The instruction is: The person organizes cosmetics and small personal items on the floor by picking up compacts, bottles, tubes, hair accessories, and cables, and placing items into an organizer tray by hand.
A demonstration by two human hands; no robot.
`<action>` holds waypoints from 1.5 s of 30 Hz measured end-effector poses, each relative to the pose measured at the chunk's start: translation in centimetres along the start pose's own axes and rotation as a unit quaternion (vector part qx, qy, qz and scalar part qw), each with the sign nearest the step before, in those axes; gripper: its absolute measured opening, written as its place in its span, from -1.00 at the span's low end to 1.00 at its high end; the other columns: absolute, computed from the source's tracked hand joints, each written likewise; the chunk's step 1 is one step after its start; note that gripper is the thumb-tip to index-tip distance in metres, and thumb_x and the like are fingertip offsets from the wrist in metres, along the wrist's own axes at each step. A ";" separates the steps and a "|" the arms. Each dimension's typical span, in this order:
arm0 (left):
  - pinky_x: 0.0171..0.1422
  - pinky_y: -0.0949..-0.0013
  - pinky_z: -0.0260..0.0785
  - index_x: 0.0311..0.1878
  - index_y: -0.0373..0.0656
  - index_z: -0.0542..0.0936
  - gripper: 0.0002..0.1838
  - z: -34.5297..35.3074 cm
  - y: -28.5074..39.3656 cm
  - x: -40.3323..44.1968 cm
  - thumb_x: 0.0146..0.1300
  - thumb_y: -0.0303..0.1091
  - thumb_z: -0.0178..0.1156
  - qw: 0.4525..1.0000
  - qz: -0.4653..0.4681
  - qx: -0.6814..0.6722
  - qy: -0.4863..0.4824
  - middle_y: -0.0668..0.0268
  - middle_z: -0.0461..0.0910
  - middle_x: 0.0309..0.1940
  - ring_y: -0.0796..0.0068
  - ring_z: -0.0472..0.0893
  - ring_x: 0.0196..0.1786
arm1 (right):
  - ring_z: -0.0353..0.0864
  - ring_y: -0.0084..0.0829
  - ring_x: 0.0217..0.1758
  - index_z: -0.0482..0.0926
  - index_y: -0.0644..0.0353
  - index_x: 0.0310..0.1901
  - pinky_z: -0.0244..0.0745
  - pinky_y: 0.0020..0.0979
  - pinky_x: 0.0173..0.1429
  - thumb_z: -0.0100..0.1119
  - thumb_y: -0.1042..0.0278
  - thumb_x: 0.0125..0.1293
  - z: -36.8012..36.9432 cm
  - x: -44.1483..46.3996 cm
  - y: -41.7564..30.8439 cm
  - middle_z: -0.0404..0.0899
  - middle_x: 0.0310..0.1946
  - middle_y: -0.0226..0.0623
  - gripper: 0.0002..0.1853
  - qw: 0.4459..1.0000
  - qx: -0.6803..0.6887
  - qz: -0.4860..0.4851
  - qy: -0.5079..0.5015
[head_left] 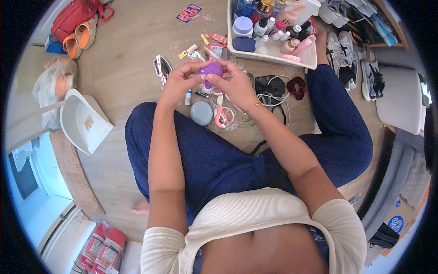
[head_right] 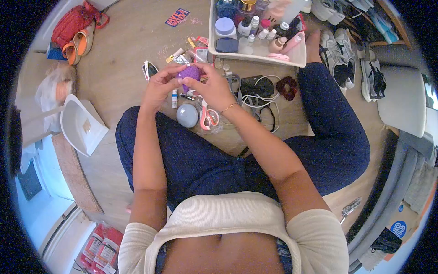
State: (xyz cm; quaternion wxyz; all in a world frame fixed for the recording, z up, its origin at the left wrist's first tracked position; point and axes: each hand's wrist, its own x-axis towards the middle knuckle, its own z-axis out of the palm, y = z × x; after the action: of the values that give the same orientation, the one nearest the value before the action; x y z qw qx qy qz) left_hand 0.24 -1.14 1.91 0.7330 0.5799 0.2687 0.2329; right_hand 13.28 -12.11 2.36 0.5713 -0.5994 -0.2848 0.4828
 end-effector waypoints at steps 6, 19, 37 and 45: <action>-0.27 0.56 0.24 -0.31 -0.15 0.57 -0.85 -2.3 -1.7 1.5 0.27 -0.31 0.09 0.978 -0.022 0.022 0.204 0.47 0.55 -0.45 0.65 0.46 -0.33 | 0.52 -0.33 -0.10 0.40 0.22 0.02 0.46 -0.34 0.01 0.40 0.38 -0.06 -1.8 -0.6 0.5 0.47 -0.15 -0.22 -0.44 0.970 -0.219 -0.097 0.046; -0.12 0.45 0.40 0.07 -0.25 0.45 -0.50 1.2 -3.1 0.8 0.08 -0.26 0.33 0.980 -0.124 0.125 -0.090 0.30 0.55 -0.18 0.55 0.53 -0.20 | 0.41 -0.07 0.05 0.26 0.12 0.10 0.36 -0.22 0.13 0.22 0.67 -0.18 -3.1 -0.9 1.3 0.41 -0.07 -0.16 -0.30 0.816 -0.420 -0.390 0.078; 0.00 0.45 0.42 0.05 -0.15 0.39 -0.46 2.1 -1.6 0.9 -0.05 -0.58 0.34 0.997 -0.061 -0.005 -0.040 0.35 0.51 -0.11 0.53 0.53 -0.07 | 0.51 -0.58 -0.26 0.47 0.19 0.01 0.46 -0.54 -0.13 0.31 0.29 0.13 -4.9 -1.5 2.3 0.52 -0.29 -0.36 -0.58 0.993 -0.060 0.103 0.025; 0.27 0.32 0.23 0.18 -0.10 0.28 -0.30 2.8 -2.2 1.1 -0.04 -0.34 0.40 0.992 -0.077 -0.078 -0.053 0.27 0.28 0.19 0.42 0.34 0.22 | 0.56 -0.49 -0.16 0.13 0.13 0.21 0.54 -0.51 -0.14 0.19 0.38 0.24 -2.1 -1.9 1.1 0.45 -0.09 -0.21 -0.43 0.981 0.188 0.012 -0.033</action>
State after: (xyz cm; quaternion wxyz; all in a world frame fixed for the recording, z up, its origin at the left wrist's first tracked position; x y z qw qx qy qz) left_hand 2.96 -2.93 0.16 0.8053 0.5096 0.2543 0.1648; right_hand 14.19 -14.88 1.58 0.6586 -0.4678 -0.2007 0.5542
